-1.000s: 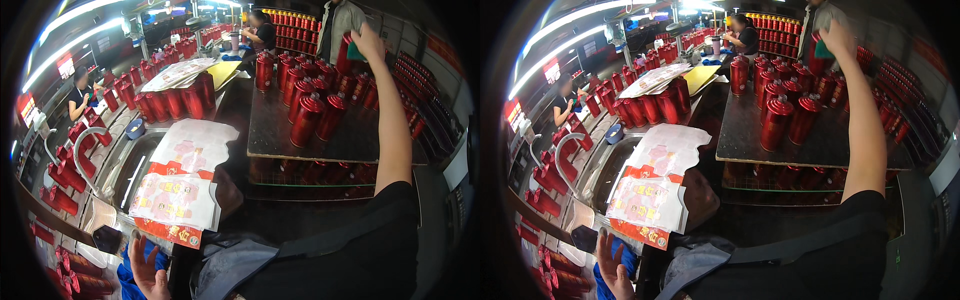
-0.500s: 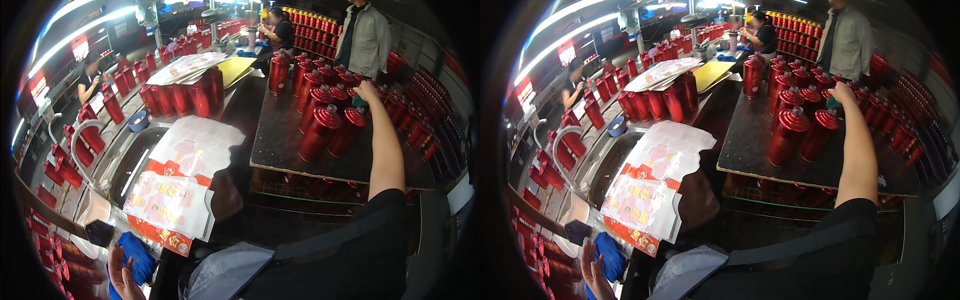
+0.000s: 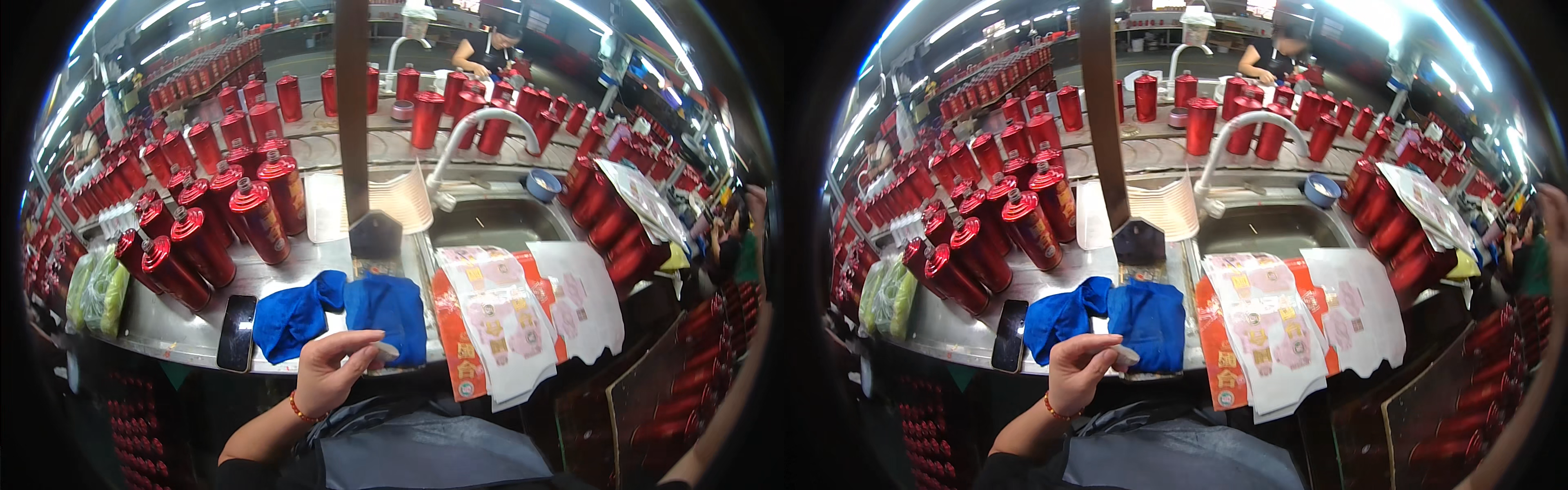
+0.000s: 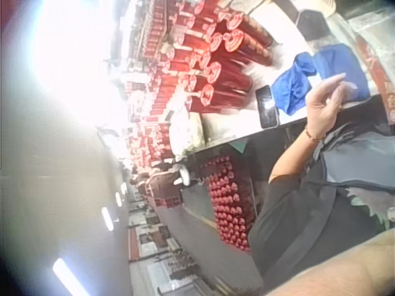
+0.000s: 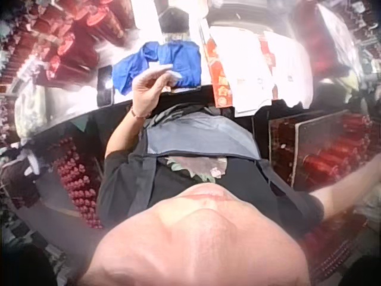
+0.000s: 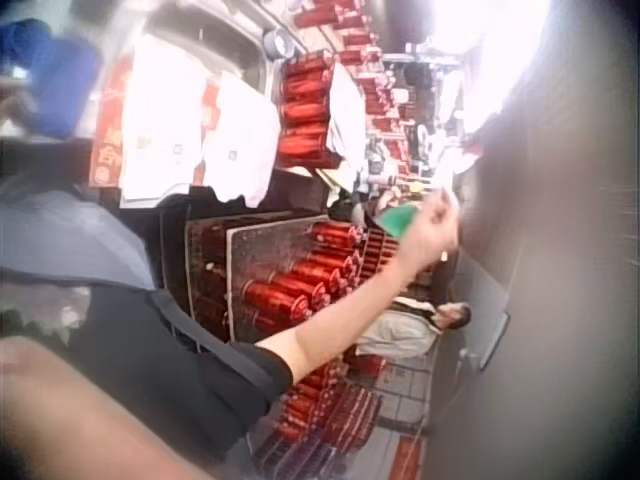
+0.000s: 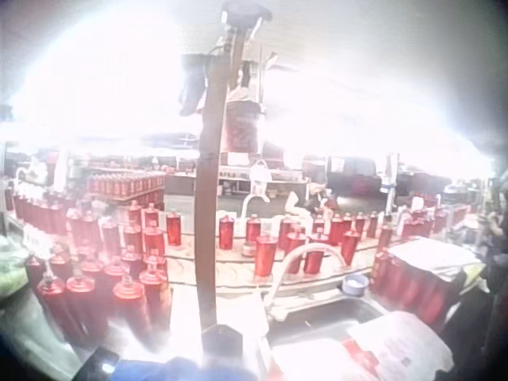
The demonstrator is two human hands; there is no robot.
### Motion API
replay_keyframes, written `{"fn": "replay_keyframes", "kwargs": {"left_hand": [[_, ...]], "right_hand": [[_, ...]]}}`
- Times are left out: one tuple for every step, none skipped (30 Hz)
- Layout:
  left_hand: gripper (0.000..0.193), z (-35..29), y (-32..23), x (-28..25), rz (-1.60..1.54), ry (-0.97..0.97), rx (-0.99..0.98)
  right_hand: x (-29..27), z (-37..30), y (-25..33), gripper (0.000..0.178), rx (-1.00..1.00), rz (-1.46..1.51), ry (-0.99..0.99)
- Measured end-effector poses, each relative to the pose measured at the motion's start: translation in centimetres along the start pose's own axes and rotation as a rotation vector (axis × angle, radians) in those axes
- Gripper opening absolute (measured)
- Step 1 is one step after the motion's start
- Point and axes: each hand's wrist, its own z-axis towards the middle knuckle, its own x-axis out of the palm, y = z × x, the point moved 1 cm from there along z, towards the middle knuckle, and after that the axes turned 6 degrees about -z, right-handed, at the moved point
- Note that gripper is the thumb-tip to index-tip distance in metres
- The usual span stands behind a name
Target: The person repeatedly wipes red cylindrical containers with a green sponge and a blue cloth, rotating each container to clean all sides. The person handles multiple containers one at a time, placing them back on the work surface after cleaning.
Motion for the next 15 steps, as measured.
{"fn": "replay_keyframes", "kwargs": {"left_hand": [[0.023, -0.3, -1.4, 0.3, 0.095, -0.008, 0.041], [0.023, -1.4, -1.5, -0.6, 0.152, -0.109, 0.038], [0.024, -1.7, -0.5, -1.6, 0.145, -0.162, 0.051], [0.023, -1.7, 0.1, -2.3, 0.103, -0.217, 0.046], [0.022, -2.3, 0.6, -3.3, 0.145, -0.297, 0.08], [0.023, -2.7, 0.5, -4.1, 0.253, -0.379, 0.106], [0.023, -3.3, 0.5, -4.9, 0.357, -0.466, 0.136], [0.023, -3.9, 0.6, -5.7, 0.545, -0.509, 0.24], [0.024, -3.9, 1.2, -6.5, 0.713, -0.532, 0.353], [0.024, -3.8, 0.8, -6.7, 0.853, -0.496, 0.361], [0.031, -5.0, 1.2, -6.9, 1.014, -0.531, 0.331], [0.042, -5.4, 1.9, -7.6, 1.114, -0.376, 0.354], [0.054, -5.7, 3.0, -8.1, 1.214, -0.23, 0.377], [0.055, -6.2, 4.5, -8.3, 1.272, -0.213, 0.367], [0.058, -6.6, 5.2, -8.2, 1.367, -0.177, 0.352]], "right_hand": [[6.7, -0.8, 3.0, 0.019, -0.029, 0.153, 0.059], [12.8, 0.2, 11.3, 0.019, -0.024, 0.164, 0.257], [16.0, 1.9, 15.4, 0.021, -0.134, 0.142, 0.375], [18.8, 2.9, 20.4, 0.022, -0.189, 0.17, 0.338], [22.7, 4.2, 20.4, 0.024, -0.185, 0.137, 0.354], [26.6, 5.2, 20.4, 0.028, -0.138, 0.19, 0.325], [30.8, 6.4, 19.1, 0.031, -0.077, 0.209, 0.285], [34.6, 7.7, 16.8, 0.035, 0.018, 0.207, 0.352], [38.5, 8.1, 12.7, 0.037, 0.051, 0.146, 0.315], [41.8, 7.9, 9.2, 0.038, 0.081, 0.085, 0.285], [44.7, 6.8, 8.2, 0.041, 0.194, 0.078, 0.427], [47.5, 5.6, 3.2, 0.042, 0.104, 0.082, 0.454], [49.9, 5.0, -0.1, 0.046, 0.128, 0.131, 0.525], [52.6, 4.8, -0.4, 0.05, 0.131, 0.171, 0.516], [55.0, 4.5, 0.0, 0.054, 0.14, 0.218, 0.512]]}}
